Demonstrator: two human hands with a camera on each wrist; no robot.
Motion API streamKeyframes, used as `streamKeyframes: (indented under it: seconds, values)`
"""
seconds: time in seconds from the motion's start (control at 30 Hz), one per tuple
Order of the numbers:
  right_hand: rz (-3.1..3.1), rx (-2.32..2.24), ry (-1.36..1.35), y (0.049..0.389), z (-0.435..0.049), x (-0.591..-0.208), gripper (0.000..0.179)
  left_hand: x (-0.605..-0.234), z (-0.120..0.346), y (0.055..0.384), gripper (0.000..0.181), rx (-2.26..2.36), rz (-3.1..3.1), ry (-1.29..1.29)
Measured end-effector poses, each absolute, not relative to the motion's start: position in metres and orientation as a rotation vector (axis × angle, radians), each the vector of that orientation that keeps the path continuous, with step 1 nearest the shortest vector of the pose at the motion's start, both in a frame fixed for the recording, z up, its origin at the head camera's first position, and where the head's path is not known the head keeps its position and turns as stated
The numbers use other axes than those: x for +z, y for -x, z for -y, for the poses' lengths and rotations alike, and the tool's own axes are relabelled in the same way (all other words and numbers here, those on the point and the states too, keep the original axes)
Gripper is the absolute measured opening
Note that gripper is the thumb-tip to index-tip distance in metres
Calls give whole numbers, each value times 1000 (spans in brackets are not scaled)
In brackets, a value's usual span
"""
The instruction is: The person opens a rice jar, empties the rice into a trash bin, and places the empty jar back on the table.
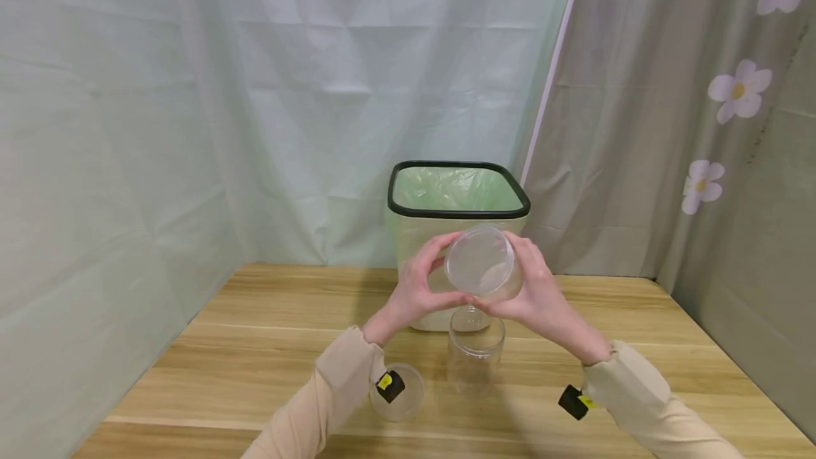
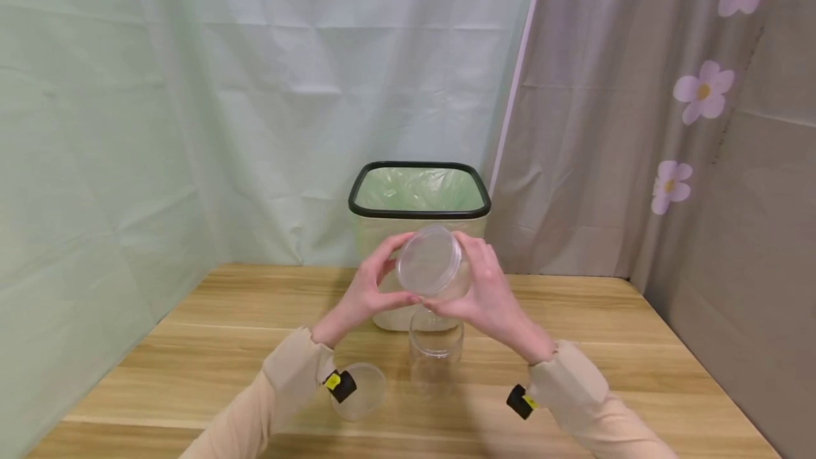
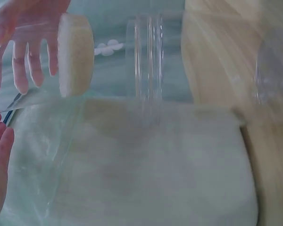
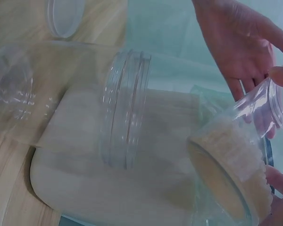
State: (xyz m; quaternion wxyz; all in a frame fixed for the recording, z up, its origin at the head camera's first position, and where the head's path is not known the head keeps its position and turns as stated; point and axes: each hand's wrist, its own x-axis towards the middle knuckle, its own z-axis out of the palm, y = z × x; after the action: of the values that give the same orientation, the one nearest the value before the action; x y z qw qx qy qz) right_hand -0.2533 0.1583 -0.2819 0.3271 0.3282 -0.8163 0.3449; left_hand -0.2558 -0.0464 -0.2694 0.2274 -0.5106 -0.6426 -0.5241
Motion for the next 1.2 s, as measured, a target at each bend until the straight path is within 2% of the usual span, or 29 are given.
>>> streamKeyframes:
  seconds: [0.2, 0.37, 0.5, 0.83, 1.2]
  values:
    - [2149, 920, -848, 253, -155, -283, 90, -286, 43, 268, 73, -1736, 1740, 1424]
    - [2191, 943, -844, 253, -152, -285, 92, -300, 41, 278, 85, -1910, 1697, 1424]
    - [2220, 936, -857, 253, -151, -285, 92, -304, 41, 280, 87, -1963, 1675, 1411]
    - [2283, 961, -851, 253, -149, -285, 89, -309, 41, 280, 87, -2030, 1652, 1334]
    - [2313, 1017, -807, 254, -147, -286, 89, -310, 37, 278, 77, -2055, 1674, 1213]
